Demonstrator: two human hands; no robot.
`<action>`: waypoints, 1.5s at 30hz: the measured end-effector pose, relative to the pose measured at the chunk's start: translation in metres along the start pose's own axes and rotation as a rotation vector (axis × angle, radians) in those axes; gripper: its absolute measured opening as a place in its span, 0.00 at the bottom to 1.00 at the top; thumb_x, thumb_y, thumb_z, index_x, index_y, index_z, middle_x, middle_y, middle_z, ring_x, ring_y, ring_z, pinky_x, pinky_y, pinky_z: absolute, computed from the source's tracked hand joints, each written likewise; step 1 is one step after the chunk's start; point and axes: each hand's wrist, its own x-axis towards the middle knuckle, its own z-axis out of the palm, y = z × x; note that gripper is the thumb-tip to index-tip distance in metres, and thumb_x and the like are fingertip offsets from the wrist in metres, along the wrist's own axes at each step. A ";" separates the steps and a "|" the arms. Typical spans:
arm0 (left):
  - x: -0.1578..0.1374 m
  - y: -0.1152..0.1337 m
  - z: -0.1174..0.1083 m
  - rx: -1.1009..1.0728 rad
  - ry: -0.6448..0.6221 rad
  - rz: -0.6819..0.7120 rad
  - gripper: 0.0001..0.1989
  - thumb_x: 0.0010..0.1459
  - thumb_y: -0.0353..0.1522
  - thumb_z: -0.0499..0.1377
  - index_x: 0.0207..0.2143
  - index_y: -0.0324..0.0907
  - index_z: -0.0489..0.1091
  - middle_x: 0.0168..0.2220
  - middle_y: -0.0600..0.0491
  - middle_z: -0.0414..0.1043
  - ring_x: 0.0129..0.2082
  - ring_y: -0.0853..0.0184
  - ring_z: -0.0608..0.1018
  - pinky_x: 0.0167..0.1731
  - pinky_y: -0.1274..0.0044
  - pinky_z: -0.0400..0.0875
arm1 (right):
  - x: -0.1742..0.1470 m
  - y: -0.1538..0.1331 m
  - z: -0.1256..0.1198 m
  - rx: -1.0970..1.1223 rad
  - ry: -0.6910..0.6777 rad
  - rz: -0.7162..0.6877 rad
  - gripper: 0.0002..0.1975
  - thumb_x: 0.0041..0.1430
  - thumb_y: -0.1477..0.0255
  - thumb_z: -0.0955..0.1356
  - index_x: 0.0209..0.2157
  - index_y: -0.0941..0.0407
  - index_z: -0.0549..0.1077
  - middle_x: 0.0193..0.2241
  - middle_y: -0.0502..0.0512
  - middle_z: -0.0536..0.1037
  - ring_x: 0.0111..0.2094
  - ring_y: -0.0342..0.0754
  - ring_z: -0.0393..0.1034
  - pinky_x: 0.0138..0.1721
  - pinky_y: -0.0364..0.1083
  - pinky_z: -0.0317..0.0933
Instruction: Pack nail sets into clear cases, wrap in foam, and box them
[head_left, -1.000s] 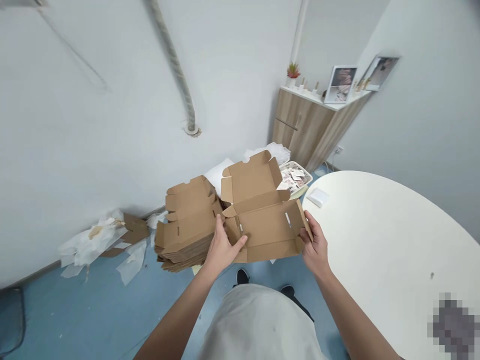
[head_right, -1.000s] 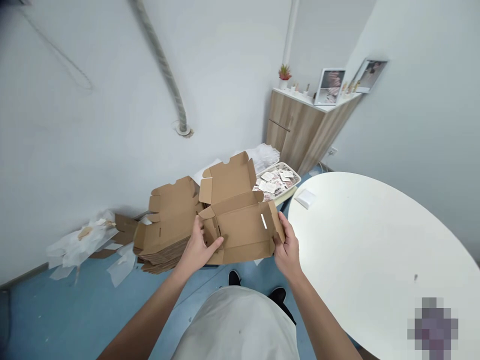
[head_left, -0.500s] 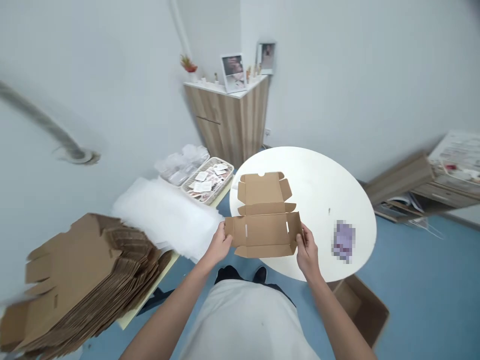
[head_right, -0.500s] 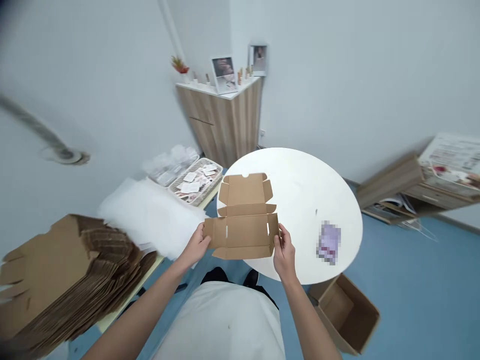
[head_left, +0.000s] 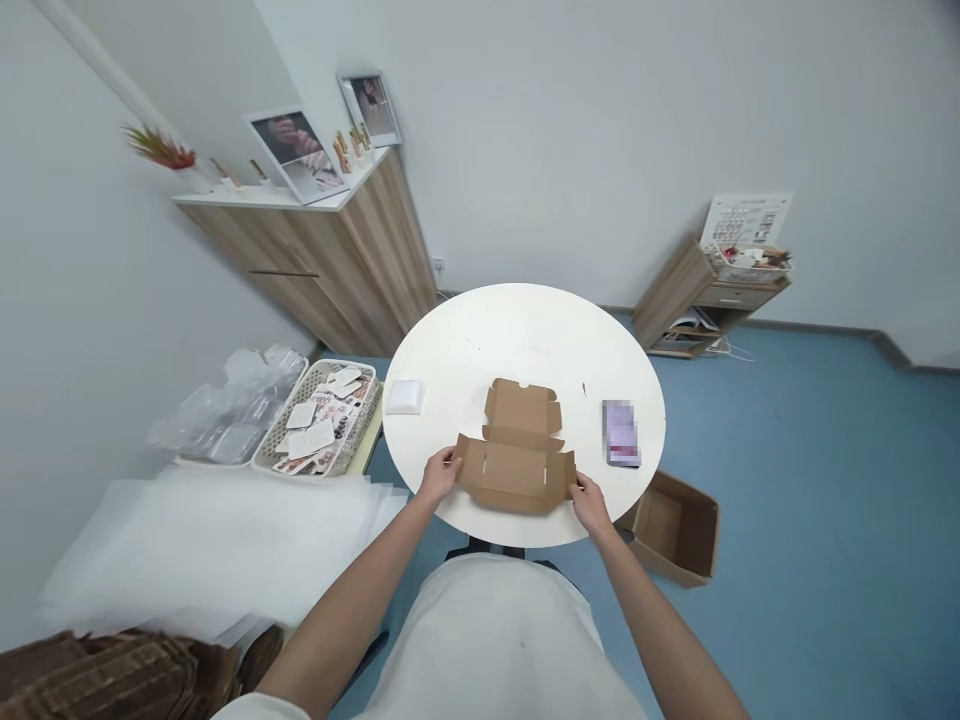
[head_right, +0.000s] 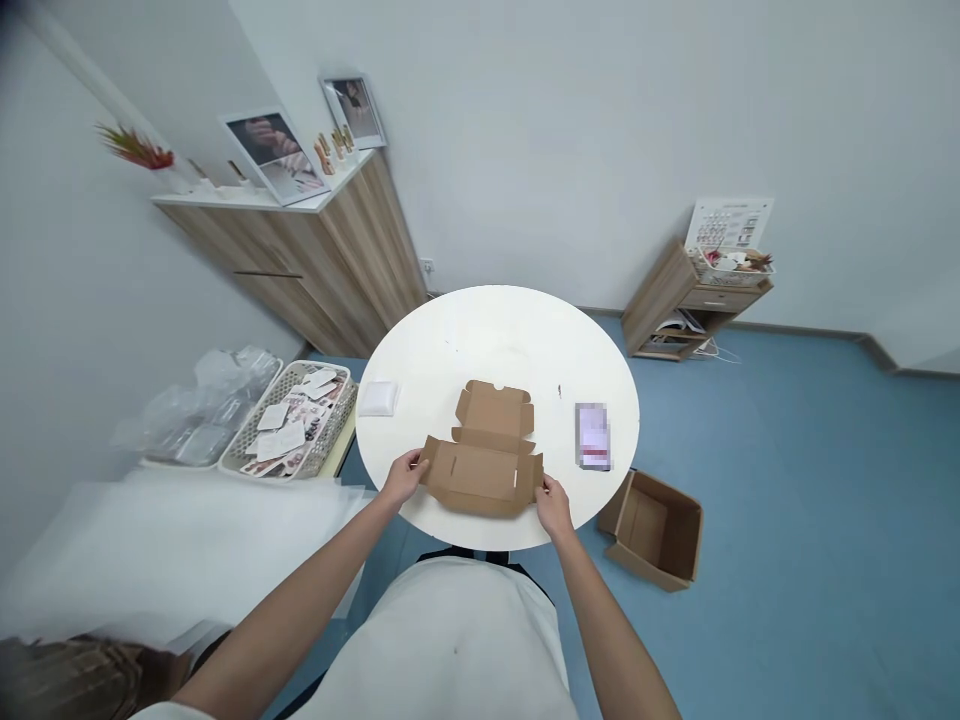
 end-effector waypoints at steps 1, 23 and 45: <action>0.004 -0.003 0.000 0.008 0.007 -0.012 0.16 0.49 0.33 0.52 0.40 0.36 0.67 0.39 0.47 0.71 0.37 0.64 0.73 0.36 0.72 0.68 | 0.001 0.002 0.002 0.004 0.017 -0.011 0.18 0.46 0.70 0.58 0.37 0.56 0.72 0.35 0.55 0.75 0.34 0.48 0.69 0.35 0.48 0.62; -0.038 -0.011 0.012 0.922 -0.319 0.614 0.22 0.47 0.32 0.57 0.47 0.44 0.61 0.49 0.45 0.62 0.52 0.55 0.61 0.52 0.58 0.40 | 0.055 -0.032 0.028 -0.311 0.173 0.008 0.28 0.50 0.64 0.60 0.53 0.59 0.57 0.47 0.62 0.66 0.49 0.53 0.58 0.48 0.52 0.52; 0.023 0.030 0.045 1.186 -0.348 0.428 0.53 0.37 0.36 0.61 0.60 0.37 0.32 0.62 0.42 0.32 0.60 0.51 0.36 0.54 0.58 0.33 | 0.118 -0.043 0.028 -0.119 -0.076 0.103 0.11 0.48 0.65 0.58 0.19 0.56 0.64 0.17 0.48 0.65 0.20 0.41 0.54 0.22 0.41 0.49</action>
